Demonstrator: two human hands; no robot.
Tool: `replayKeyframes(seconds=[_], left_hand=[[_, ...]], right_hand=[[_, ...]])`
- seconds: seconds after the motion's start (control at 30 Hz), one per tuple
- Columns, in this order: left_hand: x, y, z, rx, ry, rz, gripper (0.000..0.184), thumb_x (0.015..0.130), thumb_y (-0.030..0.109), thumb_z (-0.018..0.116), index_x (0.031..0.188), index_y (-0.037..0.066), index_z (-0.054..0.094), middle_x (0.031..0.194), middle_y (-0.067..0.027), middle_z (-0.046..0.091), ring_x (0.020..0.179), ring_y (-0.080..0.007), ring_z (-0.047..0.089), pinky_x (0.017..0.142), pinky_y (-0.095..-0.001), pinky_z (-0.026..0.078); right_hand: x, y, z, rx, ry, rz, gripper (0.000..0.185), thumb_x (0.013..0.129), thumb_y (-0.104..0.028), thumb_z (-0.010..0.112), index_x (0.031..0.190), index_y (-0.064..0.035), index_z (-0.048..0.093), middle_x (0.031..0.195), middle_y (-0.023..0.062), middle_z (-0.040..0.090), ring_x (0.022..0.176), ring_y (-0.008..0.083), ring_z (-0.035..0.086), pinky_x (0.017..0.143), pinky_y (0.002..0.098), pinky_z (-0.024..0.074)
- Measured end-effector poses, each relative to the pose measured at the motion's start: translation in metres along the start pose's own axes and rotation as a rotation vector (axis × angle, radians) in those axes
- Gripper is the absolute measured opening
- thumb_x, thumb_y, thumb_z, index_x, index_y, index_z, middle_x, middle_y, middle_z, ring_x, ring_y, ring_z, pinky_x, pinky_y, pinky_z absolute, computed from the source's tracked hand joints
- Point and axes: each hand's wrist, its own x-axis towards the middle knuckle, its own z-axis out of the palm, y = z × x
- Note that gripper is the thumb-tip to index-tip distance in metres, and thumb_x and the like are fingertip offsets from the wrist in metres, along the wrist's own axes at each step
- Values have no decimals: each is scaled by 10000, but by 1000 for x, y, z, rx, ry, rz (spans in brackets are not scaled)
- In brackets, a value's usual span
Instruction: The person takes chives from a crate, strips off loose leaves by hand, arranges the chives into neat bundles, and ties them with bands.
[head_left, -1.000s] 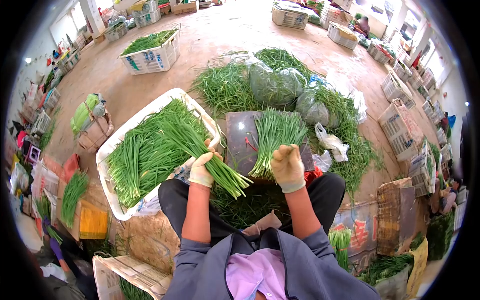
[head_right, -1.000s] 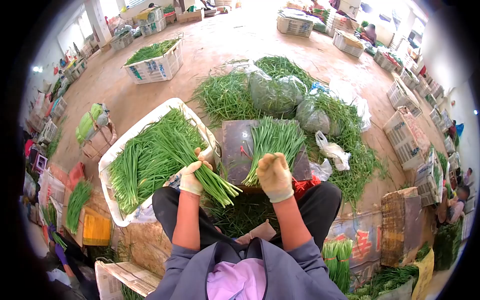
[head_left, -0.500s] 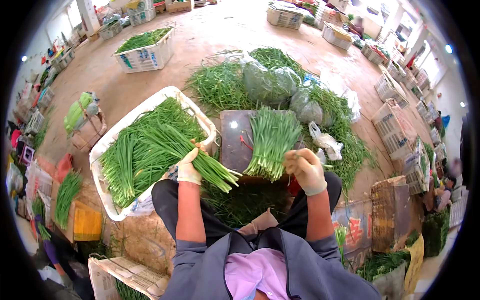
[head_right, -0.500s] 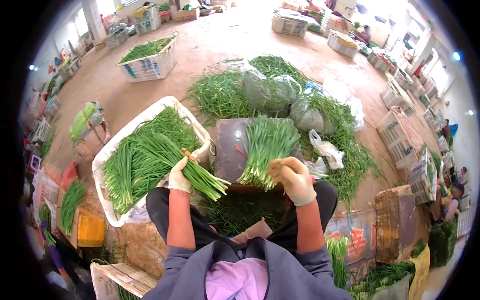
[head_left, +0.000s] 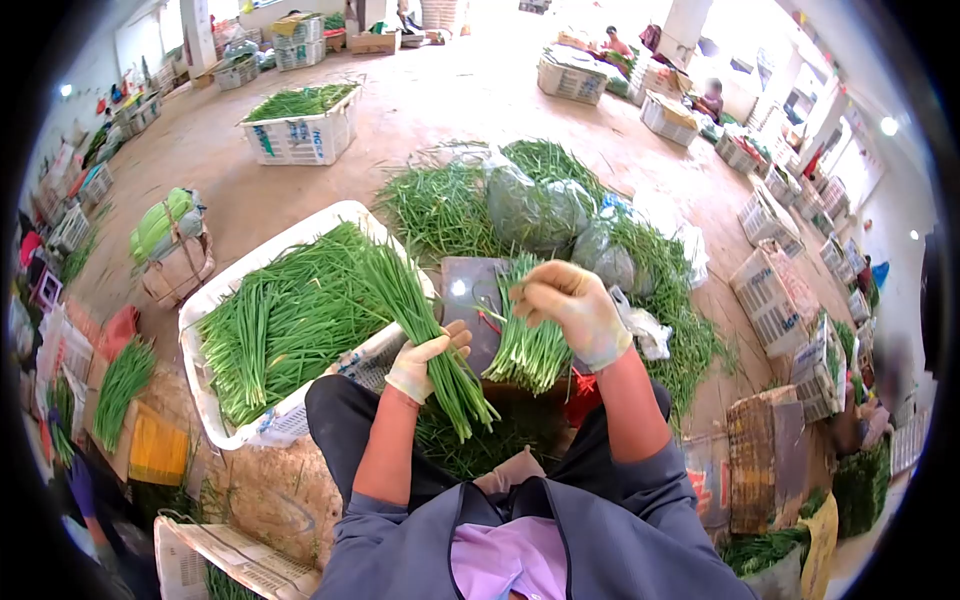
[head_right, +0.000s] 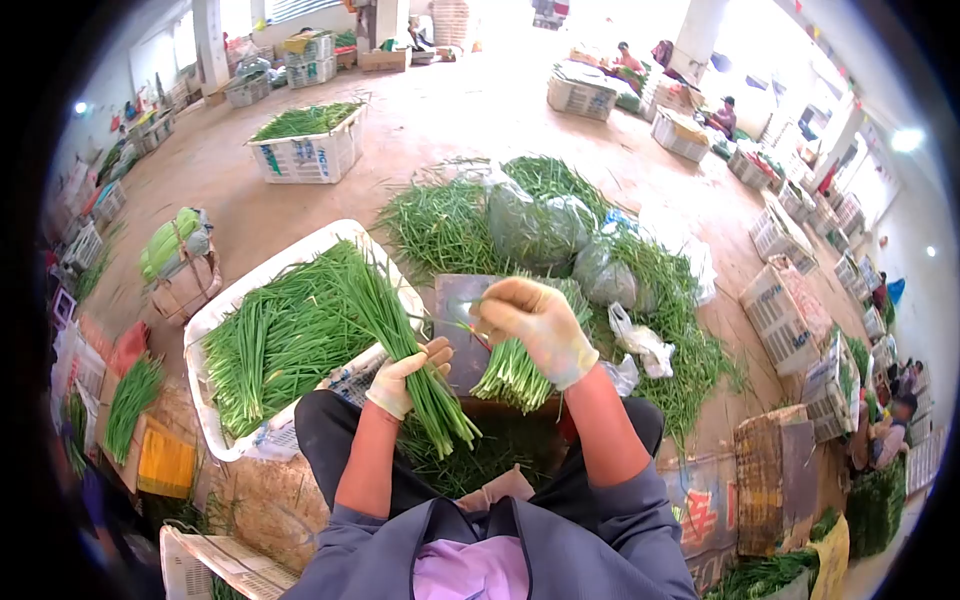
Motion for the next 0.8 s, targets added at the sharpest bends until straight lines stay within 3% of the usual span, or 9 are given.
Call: replayKeyframes(seconds=[0.13,0.3,0.37,0.5,0.57,0.67,0.73,0.8], left_hand=[[-3,9,5,126,-2,220,132,860,49,705,986,53,666,1408,-169,526,1230,-318,554,977,-526,506],[-13,-4,19,137,-77,30,139,863,78,709,970,95,621,1352,-179,554,1251,-350,540,1007,-521,485],[-11,-12,18,7,-204,-14,149,865,104,717,976,122,618,1366,-185,544,1275,-377,521,1035,-538,459],[-22,-18,33,-35,-321,-2,259,849,211,732,1056,144,592,1456,-211,459,1346,-415,429,1109,-564,338],[-24,-19,32,-66,-239,-30,270,839,185,731,1058,128,583,1380,-199,523,1294,-405,479,1084,-549,374],[-25,-20,38,-54,-232,-12,271,835,176,731,1055,123,582,1362,-201,537,1264,-401,507,1027,-524,426],[-19,-26,30,-90,-229,-30,295,825,176,742,1065,121,579,1333,-190,562,1208,-377,554,949,-492,470],[-20,-26,33,-62,-190,-21,305,819,178,749,1069,123,582,1313,-178,578,1165,-361,576,923,-478,476]], right_hand=[[-10,-4,25,-196,-142,24,156,900,-83,666,1012,22,692,931,89,724,804,124,676,704,253,541],[15,3,46,-278,-169,-85,196,887,-131,681,1012,19,703,901,72,719,777,118,667,708,264,537],[36,15,49,0,-147,35,212,879,-132,682,1028,19,698,909,79,720,777,141,680,708,273,553],[48,32,47,-133,-8,117,250,864,-137,708,1037,41,682,923,94,714,772,182,689,689,302,574],[66,74,35,32,-36,169,298,874,-138,724,1103,41,657,924,103,706,790,177,684,704,316,566],[66,88,30,37,-31,212,297,886,-134,712,1114,46,651,946,105,704,840,178,688,740,314,560],[65,92,30,48,-30,240,313,909,-179,705,1130,32,636,1049,92,689,965,182,674,791,305,544],[67,96,31,53,-51,241,322,910,-181,706,1138,33,630,1051,94,689,960,178,674,789,307,546]])
